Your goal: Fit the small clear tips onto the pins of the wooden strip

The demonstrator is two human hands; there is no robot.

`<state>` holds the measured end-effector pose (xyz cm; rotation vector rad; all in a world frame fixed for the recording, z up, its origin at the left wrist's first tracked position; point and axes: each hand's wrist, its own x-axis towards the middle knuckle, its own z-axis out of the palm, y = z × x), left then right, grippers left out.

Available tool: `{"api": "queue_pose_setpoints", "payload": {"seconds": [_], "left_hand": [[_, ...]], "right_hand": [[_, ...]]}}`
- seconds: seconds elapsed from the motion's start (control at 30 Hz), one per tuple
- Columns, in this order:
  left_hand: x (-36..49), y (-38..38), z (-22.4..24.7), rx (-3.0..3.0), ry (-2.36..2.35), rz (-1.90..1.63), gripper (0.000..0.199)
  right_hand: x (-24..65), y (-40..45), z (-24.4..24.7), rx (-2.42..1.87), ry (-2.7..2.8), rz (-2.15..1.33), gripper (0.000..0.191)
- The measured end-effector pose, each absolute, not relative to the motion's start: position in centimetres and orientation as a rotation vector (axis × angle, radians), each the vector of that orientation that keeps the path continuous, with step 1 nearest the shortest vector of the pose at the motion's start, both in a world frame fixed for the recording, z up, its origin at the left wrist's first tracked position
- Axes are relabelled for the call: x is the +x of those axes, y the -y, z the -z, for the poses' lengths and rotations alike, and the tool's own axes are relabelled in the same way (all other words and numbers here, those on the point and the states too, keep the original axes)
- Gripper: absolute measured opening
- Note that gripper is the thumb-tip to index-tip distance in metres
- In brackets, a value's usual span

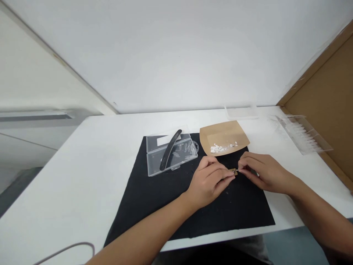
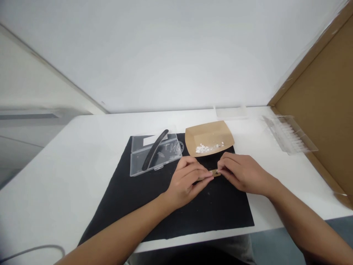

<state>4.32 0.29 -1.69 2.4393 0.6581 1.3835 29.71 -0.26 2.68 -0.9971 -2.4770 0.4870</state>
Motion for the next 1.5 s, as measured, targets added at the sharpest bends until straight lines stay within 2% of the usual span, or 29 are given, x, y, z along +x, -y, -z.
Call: {"api": "queue_pose_setpoints", "payload": {"seconds": [0.33, 1.5], "left_hand": [[4.3, -0.5, 2.4, 2.484, -0.838, -1.271, 0.022], [4.2, -0.6, 3.0, 2.446, -0.879, -1.060, 0.009]], "right_hand": [[29.8, -0.1, -2.1, -1.072, 2.628, -0.360, 0.009], [29.8, -0.1, -1.6, -1.101, 2.709, -0.111, 0.011]]}}
